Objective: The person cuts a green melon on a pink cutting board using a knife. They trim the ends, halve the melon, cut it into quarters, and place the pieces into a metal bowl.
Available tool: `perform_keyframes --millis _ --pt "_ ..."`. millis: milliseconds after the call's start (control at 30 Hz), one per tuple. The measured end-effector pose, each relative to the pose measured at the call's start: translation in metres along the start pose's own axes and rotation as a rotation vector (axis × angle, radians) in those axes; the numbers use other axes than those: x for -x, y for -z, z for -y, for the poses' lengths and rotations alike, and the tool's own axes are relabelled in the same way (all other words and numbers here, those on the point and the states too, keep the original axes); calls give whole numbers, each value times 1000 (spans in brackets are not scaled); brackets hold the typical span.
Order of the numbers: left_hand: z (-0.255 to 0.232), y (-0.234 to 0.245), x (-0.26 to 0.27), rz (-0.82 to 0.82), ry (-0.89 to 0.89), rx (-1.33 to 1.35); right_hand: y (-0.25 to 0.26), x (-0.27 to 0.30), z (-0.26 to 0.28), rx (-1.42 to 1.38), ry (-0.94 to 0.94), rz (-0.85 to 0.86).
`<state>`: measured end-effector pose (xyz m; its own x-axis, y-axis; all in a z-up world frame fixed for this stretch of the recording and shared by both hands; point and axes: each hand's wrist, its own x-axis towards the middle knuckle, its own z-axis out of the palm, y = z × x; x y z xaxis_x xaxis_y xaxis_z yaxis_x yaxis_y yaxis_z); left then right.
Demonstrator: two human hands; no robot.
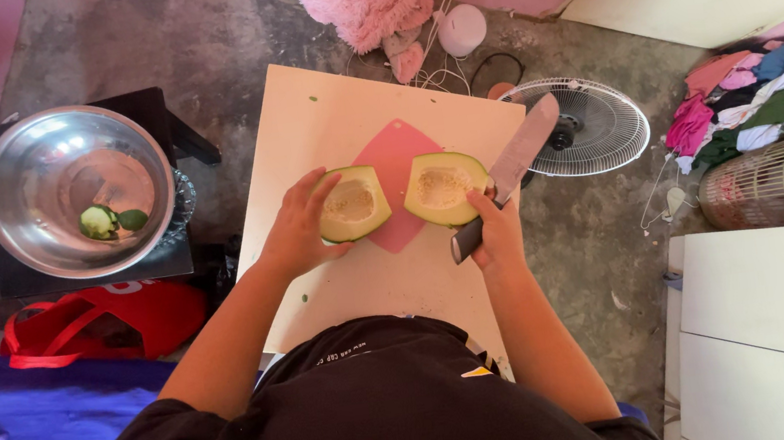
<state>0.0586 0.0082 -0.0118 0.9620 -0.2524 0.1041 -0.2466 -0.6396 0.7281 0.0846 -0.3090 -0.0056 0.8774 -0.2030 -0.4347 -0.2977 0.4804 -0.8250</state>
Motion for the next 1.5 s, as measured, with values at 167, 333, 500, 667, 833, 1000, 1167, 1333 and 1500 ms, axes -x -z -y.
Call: perform_keyframes --millis 167,333,500,667,833,1000,1167,1333,1500 --pt "-17 20 -17 229 -7 -166 5 -28 10 22 4 1" --pt "-6 29 -46 548 -102 -504 -1 -53 20 -7 -14 -9" --pt "6 29 -68 245 -576 -824 -10 -80 19 -27 40 89" --pt "-1 53 -62 671 48 -350 -22 -116 5 -83 20 140" --pt "-11 45 -36 465 290 154 -21 -133 2 -10 27 157" --pt "2 19 -38 322 435 113 -16 -126 -15 4 -53 142" --pt "10 9 -41 258 400 129 -24 -111 -39 10 -85 170" --pt "15 7 -37 216 424 206 -13 -106 -25 140 -143 159" --pt "34 4 -19 126 622 372 12 -100 -12 208 -103 320"
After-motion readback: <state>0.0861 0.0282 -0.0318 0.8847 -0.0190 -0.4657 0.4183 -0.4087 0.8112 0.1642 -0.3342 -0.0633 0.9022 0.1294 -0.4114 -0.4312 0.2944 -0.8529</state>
